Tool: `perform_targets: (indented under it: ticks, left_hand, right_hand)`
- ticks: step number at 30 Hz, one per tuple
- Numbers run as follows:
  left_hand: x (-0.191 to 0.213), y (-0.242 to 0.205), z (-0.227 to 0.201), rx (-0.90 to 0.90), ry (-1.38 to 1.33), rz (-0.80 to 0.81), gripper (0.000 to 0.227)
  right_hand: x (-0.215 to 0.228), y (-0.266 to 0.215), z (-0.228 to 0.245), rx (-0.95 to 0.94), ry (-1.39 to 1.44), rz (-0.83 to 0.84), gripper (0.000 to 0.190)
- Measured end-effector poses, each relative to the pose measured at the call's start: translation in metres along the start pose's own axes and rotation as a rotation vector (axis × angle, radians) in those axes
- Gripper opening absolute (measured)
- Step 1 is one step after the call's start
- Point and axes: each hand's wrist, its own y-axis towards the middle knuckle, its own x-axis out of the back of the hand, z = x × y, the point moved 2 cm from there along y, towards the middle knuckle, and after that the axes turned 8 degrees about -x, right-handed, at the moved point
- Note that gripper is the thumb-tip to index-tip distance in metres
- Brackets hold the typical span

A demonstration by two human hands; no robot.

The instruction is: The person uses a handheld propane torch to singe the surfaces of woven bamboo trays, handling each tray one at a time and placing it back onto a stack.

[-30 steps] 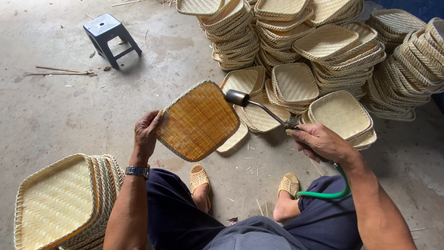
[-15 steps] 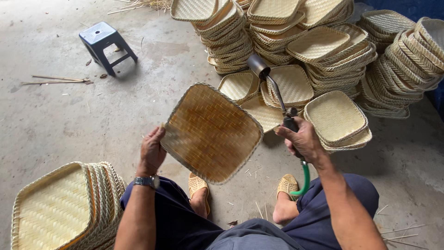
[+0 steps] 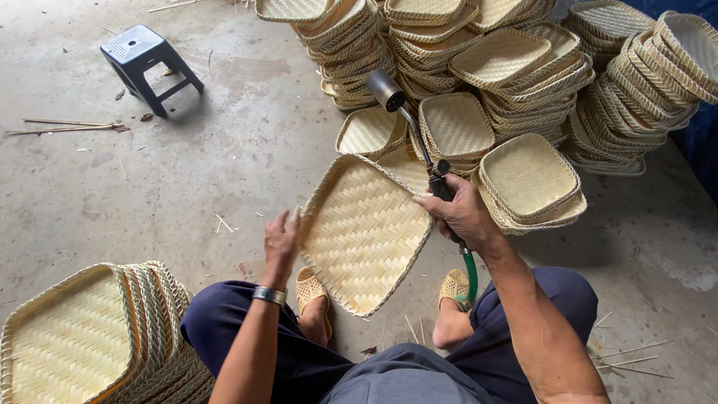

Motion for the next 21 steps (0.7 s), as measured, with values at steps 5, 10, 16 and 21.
perform_targets:
  ticks: [5, 10, 16, 21]
  left_hand:
    - [-0.033, -0.085, -0.088, -0.816, -0.209, 0.224, 0.048]
    - [-0.059, -0.126, -0.123, -0.876, -0.102, 0.332, 0.046]
    - [-0.029, -0.058, -0.075, -0.822, -0.341, -0.061, 0.009]
    - [0.01, -0.011, -0.034, -0.365, -0.616, 0.104, 0.03]
  right_hand:
    - [-0.012, 0.011, -0.017, -0.008, -0.089, -0.062, 0.026]
    - [-0.024, 0.018, -0.028, 0.021, -0.134, -0.117, 0.028]
    - [0.011, 0.001, -0.005, -0.128, -0.284, -0.059, 0.035]
    - [0.03, -0.036, 0.001, -0.246, -0.431, -0.058, 0.035]
